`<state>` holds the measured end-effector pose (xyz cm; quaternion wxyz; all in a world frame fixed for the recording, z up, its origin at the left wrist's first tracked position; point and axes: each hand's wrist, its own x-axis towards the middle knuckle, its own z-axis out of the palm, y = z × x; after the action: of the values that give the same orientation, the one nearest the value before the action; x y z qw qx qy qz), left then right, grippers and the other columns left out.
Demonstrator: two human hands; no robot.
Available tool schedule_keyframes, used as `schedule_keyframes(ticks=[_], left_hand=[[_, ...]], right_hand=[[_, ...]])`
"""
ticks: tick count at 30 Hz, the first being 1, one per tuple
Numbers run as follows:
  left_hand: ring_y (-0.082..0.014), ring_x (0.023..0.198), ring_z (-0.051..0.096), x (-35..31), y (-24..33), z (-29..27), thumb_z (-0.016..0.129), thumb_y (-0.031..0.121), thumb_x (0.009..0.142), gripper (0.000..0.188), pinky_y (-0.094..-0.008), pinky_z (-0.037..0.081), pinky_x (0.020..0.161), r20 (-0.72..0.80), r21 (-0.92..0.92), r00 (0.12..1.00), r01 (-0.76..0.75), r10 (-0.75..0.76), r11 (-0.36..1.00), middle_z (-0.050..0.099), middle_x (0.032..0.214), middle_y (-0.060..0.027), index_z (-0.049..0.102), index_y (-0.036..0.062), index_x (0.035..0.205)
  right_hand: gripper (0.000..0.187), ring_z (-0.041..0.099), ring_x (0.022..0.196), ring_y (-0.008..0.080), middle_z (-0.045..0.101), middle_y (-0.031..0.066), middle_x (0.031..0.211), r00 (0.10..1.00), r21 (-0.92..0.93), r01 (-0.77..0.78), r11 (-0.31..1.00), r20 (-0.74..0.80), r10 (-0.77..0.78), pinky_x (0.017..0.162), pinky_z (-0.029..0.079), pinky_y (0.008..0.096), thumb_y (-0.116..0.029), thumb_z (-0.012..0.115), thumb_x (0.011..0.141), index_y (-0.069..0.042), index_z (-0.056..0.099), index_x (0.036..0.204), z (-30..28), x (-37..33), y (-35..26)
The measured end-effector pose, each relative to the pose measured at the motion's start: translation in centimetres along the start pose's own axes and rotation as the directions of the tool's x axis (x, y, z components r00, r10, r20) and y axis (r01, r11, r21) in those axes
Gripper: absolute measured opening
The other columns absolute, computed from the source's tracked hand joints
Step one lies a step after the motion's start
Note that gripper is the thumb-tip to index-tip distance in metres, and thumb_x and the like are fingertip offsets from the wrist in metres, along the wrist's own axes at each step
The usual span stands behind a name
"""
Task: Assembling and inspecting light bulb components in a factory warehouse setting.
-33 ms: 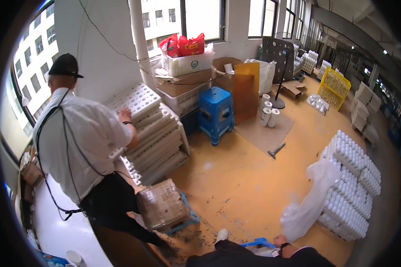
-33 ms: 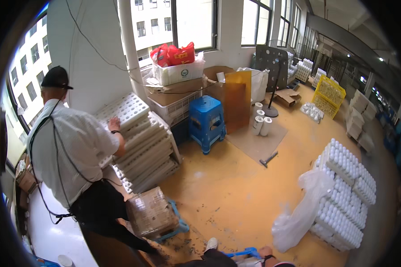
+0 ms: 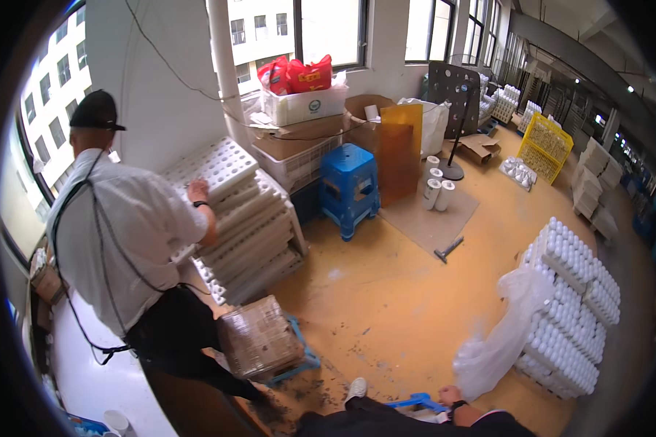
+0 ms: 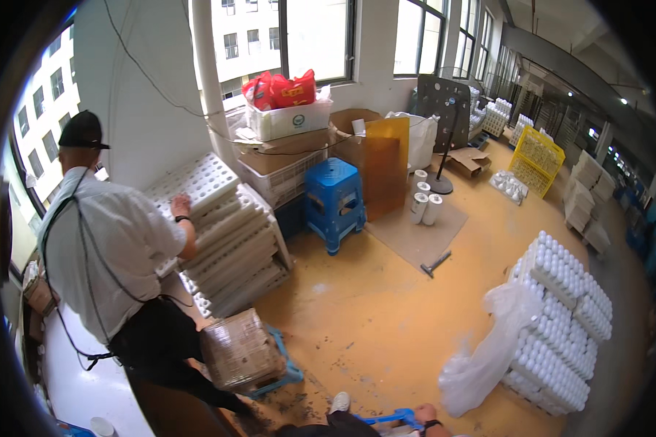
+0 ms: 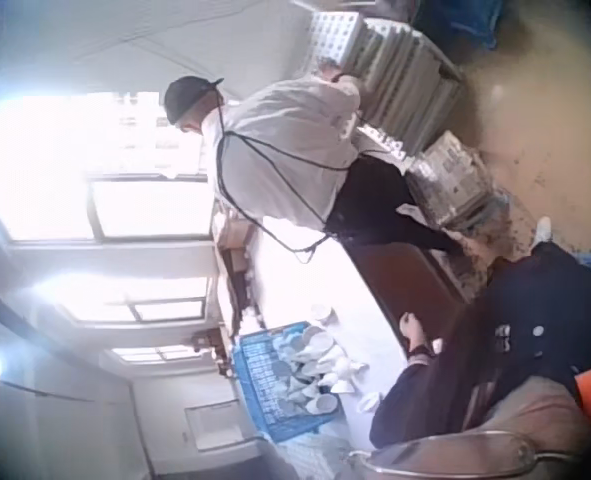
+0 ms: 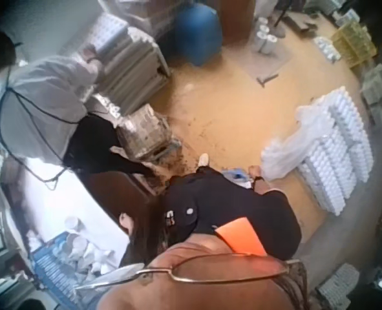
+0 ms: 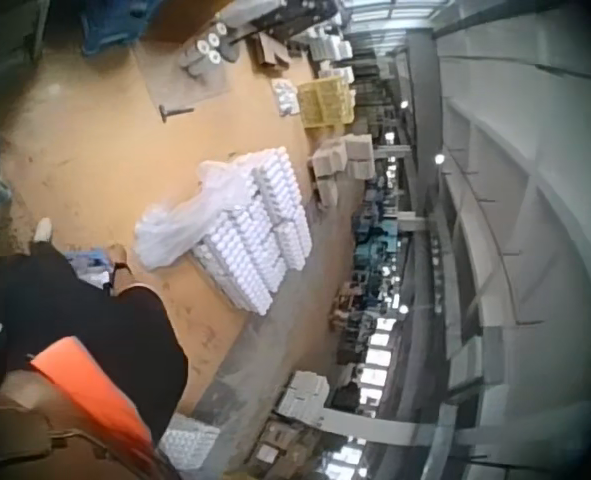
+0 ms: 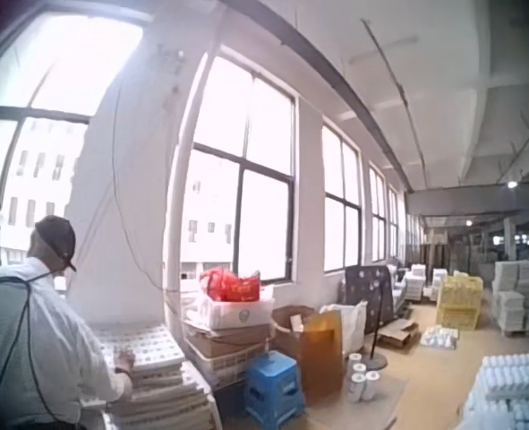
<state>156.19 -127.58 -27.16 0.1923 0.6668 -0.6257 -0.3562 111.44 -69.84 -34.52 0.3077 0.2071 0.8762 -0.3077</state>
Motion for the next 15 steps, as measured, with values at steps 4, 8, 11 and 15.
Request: schedule_keyframes(ticks=[4, 8, 11, 15], left_hand=[[-0.0252, 0.09, 0.055, -3.2, 16.4, 11.3, 0.055, 0.013, 0.081, 0.031, -0.0344, 0.045, 0.08, 0.692, 0.046, 0.717, -0.163, 0.086, 0.986, 0.058, 0.101, -0.0126, 0.055, -0.0007, 0.108], [-0.0225, 0.082, 0.058, -5.5, 29.9, 18.7, 0.051, 0.011, 0.084, 0.027, -0.0336, 0.049, 0.072, 0.894, 0.248, 0.417, -0.155, -0.164, 0.956, 0.058, 0.098, -0.0115, 0.054, -0.0002, 0.108], [-0.0239, 0.082, 0.059, 1.0, 28.7, 27.5, 0.048, 0.014, 0.087, 0.03, -0.0348, 0.051, 0.068, 0.809, 0.123, 0.586, -0.259, 0.055, 0.958, 0.056, 0.1, -0.0143, 0.05, 0.0029, 0.114], [-0.0233, 0.076, 0.06, 3.2, 30.8, 34.7, 0.051, 0.018, 0.086, 0.03, -0.0366, 0.051, 0.061, 0.836, 0.164, 0.517, 0.083, -0.183, 0.983, 0.058, 0.085, -0.0118, 0.049, 0.0029, 0.112]], right_hand=[[0.022, 0.063, 0.061, 0.0172, 0.062, 0.0093, 0.078, 0.99, 0.415, -0.001, 0.91, 0.13, -0.059, 0.048, 0.049, 0.0278, -0.011, 0.052, 0.08, 0.0, 0.06, 0.098, -1.0, 1.8, -7.9], [0.024, 0.061, 0.067, 0.0144, 0.062, 0.0064, 0.08, 0.889, 0.262, 0.197, 0.945, 0.359, -0.285, 0.054, 0.048, 0.0257, -0.016, 0.053, 0.083, -0.003, 0.06, 0.101, -2.8, 5.4, -15.5], [0.024, 0.061, 0.067, 0.0133, 0.062, 0.0057, 0.078, 0.874, 0.322, 0.25, 0.913, 0.33, -0.356, 0.054, 0.048, 0.0251, -0.016, 0.053, 0.083, -0.004, 0.06, 0.102, -5.2, 9.9, -18.2], [0.018, 0.059, 0.064, 0.0124, 0.061, 0.0059, 0.079, 0.989, 0.559, 0.008, 0.829, 0.117, -0.089, 0.051, 0.046, 0.0237, -0.01, 0.055, 0.082, -0.002, 0.059, 0.098, -11.2, 18.6, -18.5]])
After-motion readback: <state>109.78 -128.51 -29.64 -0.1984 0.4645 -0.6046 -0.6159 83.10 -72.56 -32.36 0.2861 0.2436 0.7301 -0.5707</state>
